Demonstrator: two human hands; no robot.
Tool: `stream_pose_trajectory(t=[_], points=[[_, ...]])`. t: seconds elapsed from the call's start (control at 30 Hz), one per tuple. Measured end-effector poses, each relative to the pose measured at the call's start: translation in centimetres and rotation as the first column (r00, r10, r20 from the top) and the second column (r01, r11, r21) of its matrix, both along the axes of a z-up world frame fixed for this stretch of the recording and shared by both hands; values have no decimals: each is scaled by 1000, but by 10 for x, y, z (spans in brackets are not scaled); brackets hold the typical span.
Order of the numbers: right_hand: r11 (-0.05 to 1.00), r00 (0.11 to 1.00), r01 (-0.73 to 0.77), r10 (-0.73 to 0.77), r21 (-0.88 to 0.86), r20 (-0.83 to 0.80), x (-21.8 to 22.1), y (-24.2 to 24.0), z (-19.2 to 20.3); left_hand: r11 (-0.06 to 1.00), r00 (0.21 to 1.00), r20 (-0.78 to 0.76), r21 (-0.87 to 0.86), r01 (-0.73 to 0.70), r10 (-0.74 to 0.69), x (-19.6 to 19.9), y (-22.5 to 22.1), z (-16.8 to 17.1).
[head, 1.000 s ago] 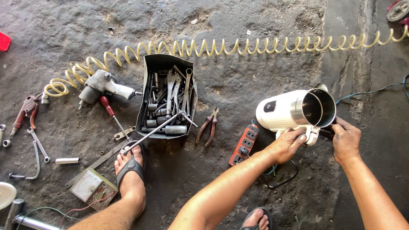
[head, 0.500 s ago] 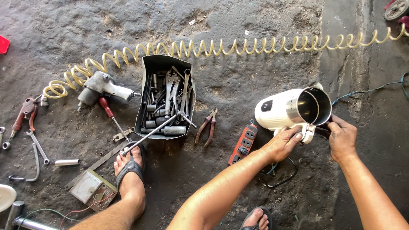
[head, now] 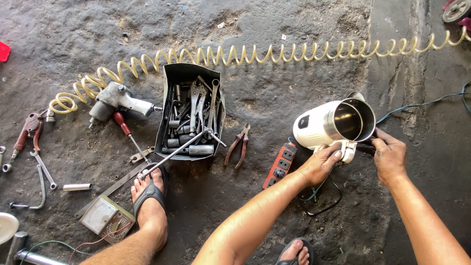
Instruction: Dismantling, testing, and repairing an electric kettle in a motorcycle workshop environment.
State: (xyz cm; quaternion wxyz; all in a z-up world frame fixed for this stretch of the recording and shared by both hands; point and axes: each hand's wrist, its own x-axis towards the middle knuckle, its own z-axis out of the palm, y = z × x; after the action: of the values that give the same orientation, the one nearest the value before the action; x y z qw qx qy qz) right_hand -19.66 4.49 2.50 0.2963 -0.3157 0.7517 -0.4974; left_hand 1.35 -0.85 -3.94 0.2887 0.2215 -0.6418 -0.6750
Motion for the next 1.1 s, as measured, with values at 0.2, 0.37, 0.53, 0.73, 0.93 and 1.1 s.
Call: stream_pose_trajectory(t=[0.2, 0.37, 0.53, 0.73, 0.93, 1.1], points=[[997, 991, -28, 38, 77, -130, 5, -1, 3, 1000, 1000, -9, -7, -13, 13, -3, 4, -11], [990, 988, -15, 36, 142, -148, 19, -5, 19, 1000, 1000, 19, 25, -14, 13, -7, 3, -12], [973, 933, 6, 77, 229, -351, 35, -10, 40, 999, 999, -7, 10, -39, 39, -12, 5, -21], [986, 910, -80, 131, 143, -392, 50, -16, 59, 999, 999, -12, 11, -37, 37, -10, 5, -22], [992, 925, -94, 120, 87, -360, 33, -9, 41, 999, 999, -27, 31, -29, 30, -9, 7, -23], [994, 935, -90, 108, 69, -337, 28, -7, 41, 999, 1000, -23, 46, 3, -2, 1, 2, -5]])
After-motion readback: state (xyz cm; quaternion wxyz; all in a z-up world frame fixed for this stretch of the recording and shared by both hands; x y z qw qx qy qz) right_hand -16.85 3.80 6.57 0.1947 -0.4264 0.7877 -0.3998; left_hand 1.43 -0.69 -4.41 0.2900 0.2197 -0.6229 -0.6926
